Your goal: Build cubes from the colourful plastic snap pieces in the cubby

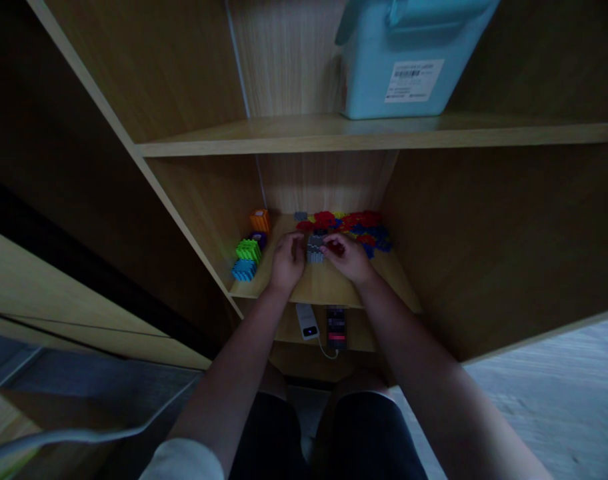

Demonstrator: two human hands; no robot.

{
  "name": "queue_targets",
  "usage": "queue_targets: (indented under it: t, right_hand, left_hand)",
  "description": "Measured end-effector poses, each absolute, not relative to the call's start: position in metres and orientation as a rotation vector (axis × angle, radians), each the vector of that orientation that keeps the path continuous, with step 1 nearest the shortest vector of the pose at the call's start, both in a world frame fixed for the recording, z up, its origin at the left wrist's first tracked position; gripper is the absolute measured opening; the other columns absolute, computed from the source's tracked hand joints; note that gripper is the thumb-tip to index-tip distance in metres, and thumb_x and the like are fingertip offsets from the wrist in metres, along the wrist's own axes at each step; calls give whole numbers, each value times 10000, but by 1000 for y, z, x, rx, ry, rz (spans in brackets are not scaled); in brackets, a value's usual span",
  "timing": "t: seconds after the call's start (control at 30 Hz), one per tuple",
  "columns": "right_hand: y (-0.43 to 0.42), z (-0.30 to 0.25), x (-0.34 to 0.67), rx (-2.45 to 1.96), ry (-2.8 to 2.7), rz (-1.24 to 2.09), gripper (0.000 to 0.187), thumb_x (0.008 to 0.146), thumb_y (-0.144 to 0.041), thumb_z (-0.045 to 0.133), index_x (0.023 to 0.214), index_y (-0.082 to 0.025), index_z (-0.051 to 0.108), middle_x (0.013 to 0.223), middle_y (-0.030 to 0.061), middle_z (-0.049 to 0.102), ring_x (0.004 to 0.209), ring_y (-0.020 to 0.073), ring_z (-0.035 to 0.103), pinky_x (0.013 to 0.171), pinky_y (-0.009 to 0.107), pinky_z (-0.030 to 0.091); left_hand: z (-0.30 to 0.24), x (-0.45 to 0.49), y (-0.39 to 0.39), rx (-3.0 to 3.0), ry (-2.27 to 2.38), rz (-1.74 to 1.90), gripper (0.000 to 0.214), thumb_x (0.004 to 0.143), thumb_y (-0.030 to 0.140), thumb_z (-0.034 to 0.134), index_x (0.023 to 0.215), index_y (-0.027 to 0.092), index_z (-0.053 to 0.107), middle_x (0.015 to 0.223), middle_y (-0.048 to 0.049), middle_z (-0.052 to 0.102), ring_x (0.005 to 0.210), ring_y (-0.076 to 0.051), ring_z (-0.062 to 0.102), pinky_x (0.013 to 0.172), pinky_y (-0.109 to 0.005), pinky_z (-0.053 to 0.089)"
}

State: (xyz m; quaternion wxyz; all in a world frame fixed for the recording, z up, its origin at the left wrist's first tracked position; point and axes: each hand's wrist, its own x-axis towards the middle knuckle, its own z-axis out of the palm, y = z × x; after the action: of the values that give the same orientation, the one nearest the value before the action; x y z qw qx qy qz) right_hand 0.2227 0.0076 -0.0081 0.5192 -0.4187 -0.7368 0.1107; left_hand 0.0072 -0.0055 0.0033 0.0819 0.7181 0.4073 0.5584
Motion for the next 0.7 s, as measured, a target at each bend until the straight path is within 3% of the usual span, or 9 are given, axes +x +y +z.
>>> queue_targets:
  t: [0.2,0.7]
  right_hand:
    - [8,-9,224,-1014,-1802,234,218,928,-457,758,1062,-290,716,1098,55,784,968,253,712,888,414,579]
    - [6,-7,225,-1016,-1853,198,225,912,-442,766,1047,-273,708,1055,66,765,991,261,700,898,423,567]
  left_hand:
    - [2,9,-5,2064,1335,1633,214,946,76,544,1063,236,625,995,-45,750,982,-219,736,928,-362,588]
    - [1,9,-3,2071,1300,1603,157,950,105,558,991,232,640,962,-41,759,926,-216,740,870,-361,597]
